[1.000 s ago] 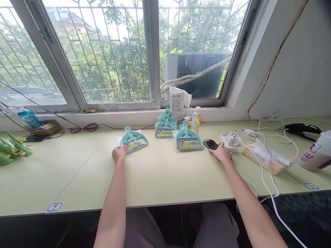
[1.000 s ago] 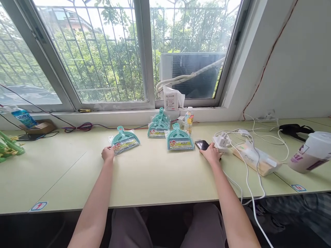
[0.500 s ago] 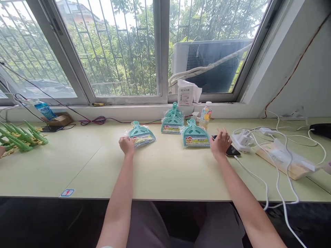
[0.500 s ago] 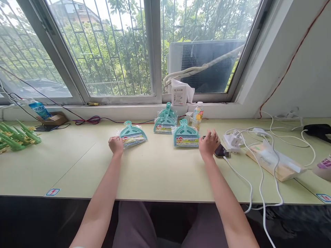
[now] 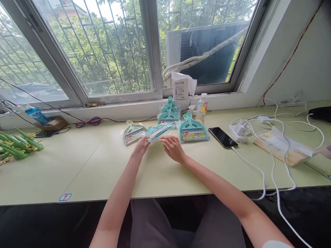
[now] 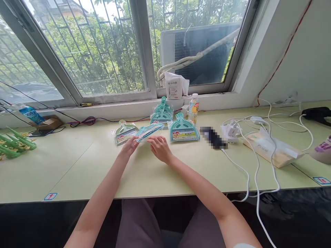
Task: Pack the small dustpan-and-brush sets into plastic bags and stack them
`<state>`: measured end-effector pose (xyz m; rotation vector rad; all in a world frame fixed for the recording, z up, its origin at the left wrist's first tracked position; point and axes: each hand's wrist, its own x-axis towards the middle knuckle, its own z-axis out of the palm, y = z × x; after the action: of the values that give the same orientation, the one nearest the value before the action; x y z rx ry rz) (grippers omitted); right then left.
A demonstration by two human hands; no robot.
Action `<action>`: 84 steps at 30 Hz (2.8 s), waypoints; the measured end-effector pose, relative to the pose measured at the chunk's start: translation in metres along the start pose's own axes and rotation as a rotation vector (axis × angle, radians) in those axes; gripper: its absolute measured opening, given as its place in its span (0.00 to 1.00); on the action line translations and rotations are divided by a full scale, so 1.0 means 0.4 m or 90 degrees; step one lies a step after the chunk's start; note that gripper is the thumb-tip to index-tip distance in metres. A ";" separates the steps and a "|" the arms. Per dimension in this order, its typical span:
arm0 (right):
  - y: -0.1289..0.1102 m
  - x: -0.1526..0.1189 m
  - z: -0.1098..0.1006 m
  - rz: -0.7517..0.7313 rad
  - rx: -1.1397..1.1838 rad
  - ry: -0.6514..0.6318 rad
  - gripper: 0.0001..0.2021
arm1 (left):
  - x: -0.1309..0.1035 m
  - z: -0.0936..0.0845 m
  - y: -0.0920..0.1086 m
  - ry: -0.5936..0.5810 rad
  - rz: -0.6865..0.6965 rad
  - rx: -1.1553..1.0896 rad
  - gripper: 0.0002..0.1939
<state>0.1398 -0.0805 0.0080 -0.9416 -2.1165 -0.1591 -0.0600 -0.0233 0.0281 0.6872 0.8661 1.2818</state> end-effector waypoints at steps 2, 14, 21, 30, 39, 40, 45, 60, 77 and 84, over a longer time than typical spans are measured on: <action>0.004 -0.007 0.015 0.047 0.065 -0.015 0.12 | -0.001 0.011 -0.018 -0.028 0.042 0.000 0.11; 0.142 -0.009 -0.027 0.523 0.725 0.150 0.24 | -0.020 0.038 -0.063 -0.179 0.094 0.138 0.26; 0.158 -0.020 -0.016 0.651 0.785 0.236 0.24 | -0.018 0.013 -0.056 -0.317 0.040 0.294 0.30; 0.156 -0.018 -0.039 0.652 0.791 0.246 0.21 | -0.003 0.012 -0.053 -0.351 0.055 0.349 0.31; 0.126 -0.001 -0.071 0.644 0.749 0.189 0.20 | 0.059 -0.017 -0.051 -0.087 0.155 0.292 0.31; 0.123 0.001 -0.072 0.641 0.751 0.175 0.20 | 0.063 -0.021 -0.045 -0.056 0.167 0.288 0.31; 0.129 -0.001 -0.079 0.640 0.766 0.165 0.21 | 0.049 -0.042 0.012 -0.006 0.246 0.315 0.38; 0.123 0.001 -0.097 0.586 0.703 0.025 0.22 | 0.006 -0.077 0.077 0.027 0.317 0.502 0.18; 0.123 -0.019 -0.036 0.608 0.869 0.223 0.19 | -0.027 0.053 -0.056 -0.161 0.203 0.354 0.33; 0.118 -0.033 0.014 0.572 0.708 -0.062 0.11 | 0.033 -0.003 -0.076 0.044 0.242 0.304 0.23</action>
<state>0.1732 -0.0521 -0.0142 -1.0364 -1.2868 1.3656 -0.0445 -0.0154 -0.0003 1.2364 1.1514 1.4521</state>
